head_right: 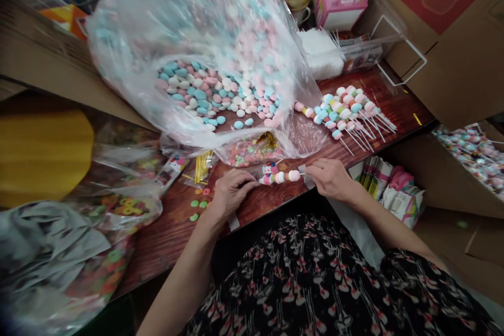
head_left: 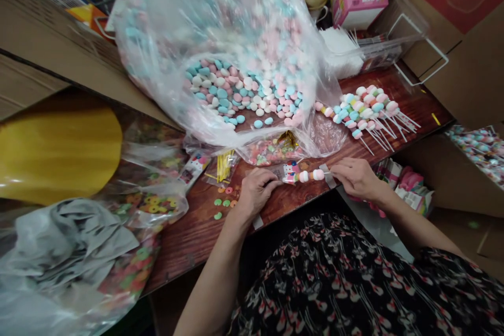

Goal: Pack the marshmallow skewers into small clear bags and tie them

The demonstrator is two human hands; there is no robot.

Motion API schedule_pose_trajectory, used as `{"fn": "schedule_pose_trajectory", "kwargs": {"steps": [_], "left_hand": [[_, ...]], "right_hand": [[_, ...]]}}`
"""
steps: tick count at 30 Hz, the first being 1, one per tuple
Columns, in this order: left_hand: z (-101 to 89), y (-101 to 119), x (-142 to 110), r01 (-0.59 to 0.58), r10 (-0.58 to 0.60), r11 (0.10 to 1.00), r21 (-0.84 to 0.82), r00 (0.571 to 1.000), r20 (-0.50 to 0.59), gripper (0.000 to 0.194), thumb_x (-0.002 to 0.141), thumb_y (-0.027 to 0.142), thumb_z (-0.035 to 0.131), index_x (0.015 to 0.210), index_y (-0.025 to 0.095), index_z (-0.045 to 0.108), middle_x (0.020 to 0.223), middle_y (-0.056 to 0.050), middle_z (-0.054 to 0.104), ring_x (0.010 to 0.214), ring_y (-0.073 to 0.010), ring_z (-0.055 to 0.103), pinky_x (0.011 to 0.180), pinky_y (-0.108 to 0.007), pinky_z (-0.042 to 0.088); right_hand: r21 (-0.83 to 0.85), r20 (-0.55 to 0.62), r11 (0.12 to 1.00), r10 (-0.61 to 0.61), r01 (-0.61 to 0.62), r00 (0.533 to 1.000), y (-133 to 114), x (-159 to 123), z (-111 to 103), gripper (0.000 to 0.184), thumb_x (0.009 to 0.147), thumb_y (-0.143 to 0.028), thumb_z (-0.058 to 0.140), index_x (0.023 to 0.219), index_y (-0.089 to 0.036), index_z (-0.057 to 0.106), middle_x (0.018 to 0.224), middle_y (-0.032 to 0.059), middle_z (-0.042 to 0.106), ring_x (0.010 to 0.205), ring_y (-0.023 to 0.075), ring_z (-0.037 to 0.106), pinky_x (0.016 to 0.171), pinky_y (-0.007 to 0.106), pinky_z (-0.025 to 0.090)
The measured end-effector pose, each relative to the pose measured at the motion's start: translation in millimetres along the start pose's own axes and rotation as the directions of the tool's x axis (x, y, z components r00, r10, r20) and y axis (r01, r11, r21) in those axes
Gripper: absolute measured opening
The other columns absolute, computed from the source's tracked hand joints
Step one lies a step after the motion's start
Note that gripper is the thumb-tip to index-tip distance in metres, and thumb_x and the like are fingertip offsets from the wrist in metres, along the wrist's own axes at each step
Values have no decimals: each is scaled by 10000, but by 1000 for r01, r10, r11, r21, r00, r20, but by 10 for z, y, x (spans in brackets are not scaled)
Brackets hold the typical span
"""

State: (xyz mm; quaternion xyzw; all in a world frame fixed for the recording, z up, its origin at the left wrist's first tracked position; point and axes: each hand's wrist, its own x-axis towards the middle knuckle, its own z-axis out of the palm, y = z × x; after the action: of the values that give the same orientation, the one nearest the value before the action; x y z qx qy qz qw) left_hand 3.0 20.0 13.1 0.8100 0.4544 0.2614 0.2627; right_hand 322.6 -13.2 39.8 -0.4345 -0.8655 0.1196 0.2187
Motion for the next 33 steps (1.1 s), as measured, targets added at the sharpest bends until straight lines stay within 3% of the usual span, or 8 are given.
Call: {"fn": "schedule_pose_trajectory", "kwargs": {"steps": [4,9,17,21,25,27,30,33], "left_hand": [[-4,-16,8,-21,21,1000,-5,1000,12,173,872,315,640,746,206,689,777,-37,705,748,-169,620,729,-310,469],[11,-39,-1,-20,16,993,-119,999,-37,142,843,314,681,755,203,695,755,-26,694,727,-156,617,734,-304,465],[-9,43,-9,90,-137,925,-369,985,-103,176,819,306,696,699,182,662,686,-1,639,649,-132,583,651,-269,451],[-24,120,-5,26,-32,980,-198,999,-29,151,851,283,655,729,194,657,732,-16,644,718,-149,582,726,-298,457],[-20,173,-1,-49,53,998,44,994,-97,36,828,227,642,833,194,628,946,-67,645,955,-213,569,877,-374,441],[-14,182,14,-67,78,992,105,991,-109,178,814,207,636,988,192,603,1070,-91,633,1044,-239,547,936,-411,418],[-3,184,48,-87,92,984,152,995,-24,358,817,197,614,1169,194,547,1117,-95,635,1053,-253,540,934,-429,403],[13,198,67,-139,121,974,178,987,107,266,843,200,572,1109,190,577,1014,-81,653,969,-249,554,875,-413,400]], "right_hand": [[-149,-6,982,-117,114,993,-135,117,35,268,885,-114,405,914,-161,667,767,62,648,722,178,525,665,297,388],[-124,-144,986,-127,109,981,-114,150,216,213,879,-105,437,869,-158,643,745,59,628,701,169,507,665,291,395],[-77,-280,983,-182,167,943,-56,73,305,198,890,-115,448,898,-167,638,703,49,632,651,155,517,628,289,410],[-84,-309,969,-245,231,919,-24,104,255,216,871,-92,455,950,-168,641,753,55,680,674,154,553,630,292,422],[-12,-319,963,-260,271,911,2,145,207,219,856,-87,472,979,-157,639,804,66,705,699,158,583,633,292,440],[20,-313,961,-254,274,915,-1,159,198,219,861,-94,472,983,-163,641,830,67,713,712,154,596,638,290,445],[20,-306,957,-271,290,913,-25,187,189,196,864,-96,480,951,-161,642,825,66,714,704,149,597,630,287,437],[-4,-308,951,-296,310,904,-53,221,164,167,857,-88,488,906,-149,636,766,62,696,671,149,575,608,285,419]]}}
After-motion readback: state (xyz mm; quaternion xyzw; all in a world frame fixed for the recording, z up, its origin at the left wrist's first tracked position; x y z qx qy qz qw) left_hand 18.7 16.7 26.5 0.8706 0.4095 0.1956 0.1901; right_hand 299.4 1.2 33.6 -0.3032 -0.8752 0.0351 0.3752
